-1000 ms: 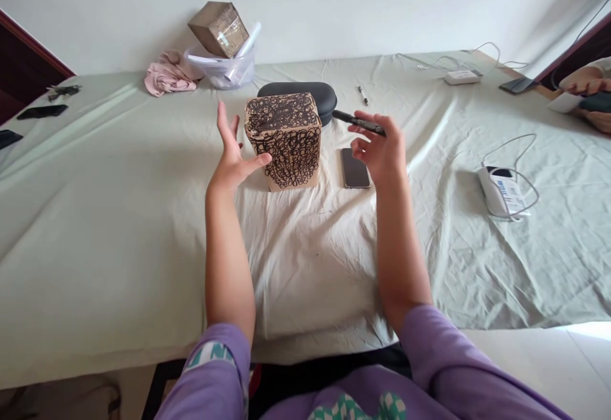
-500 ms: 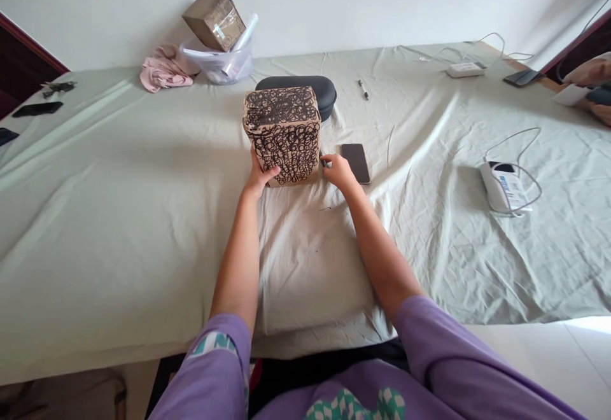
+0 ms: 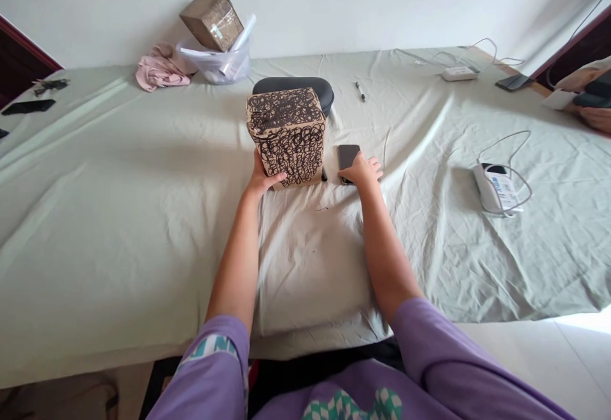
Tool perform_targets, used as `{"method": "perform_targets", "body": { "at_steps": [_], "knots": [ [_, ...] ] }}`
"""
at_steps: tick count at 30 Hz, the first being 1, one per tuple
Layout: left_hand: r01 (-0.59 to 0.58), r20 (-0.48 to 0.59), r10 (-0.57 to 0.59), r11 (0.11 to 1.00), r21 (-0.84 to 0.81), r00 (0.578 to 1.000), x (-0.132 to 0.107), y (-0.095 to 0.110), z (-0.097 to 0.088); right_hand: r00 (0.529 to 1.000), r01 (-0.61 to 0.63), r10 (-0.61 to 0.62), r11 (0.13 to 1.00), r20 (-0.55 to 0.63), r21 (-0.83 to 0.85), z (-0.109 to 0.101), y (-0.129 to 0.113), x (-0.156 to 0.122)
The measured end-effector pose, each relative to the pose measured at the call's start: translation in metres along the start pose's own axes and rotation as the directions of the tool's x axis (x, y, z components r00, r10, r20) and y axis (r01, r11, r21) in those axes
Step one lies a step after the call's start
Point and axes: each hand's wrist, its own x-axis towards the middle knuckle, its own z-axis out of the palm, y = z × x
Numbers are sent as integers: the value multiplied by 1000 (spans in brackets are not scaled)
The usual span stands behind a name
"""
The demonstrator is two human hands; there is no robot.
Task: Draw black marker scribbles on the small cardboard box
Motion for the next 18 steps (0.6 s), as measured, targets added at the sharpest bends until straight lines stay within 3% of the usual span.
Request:
{"method": "perform_targets", "body": {
  "at_steps": [3,6,8,12,18],
  "knots": [
    [-4,-2,4,1000,0,1000,0,0,0,1000,-22,22,999,0,47,3,4,7],
    [1,-3,-1,1000,-5,1000,0,-3,-1,1000,28,-31,948,3,318,7,11,21],
    [4,-14,-4,1000,-10,1000,0,-6,-2,995,74,-95,865,16,497,10,15,30],
    [10,-55,-12,999,-40,998,4,-13,-3,981,99,-184,727,54,679,19,21,38],
    [36,-120,-46,996,-80,992,6,-10,-5,977,120,-212,394,-37,911,24,33,20]
  ]
}}
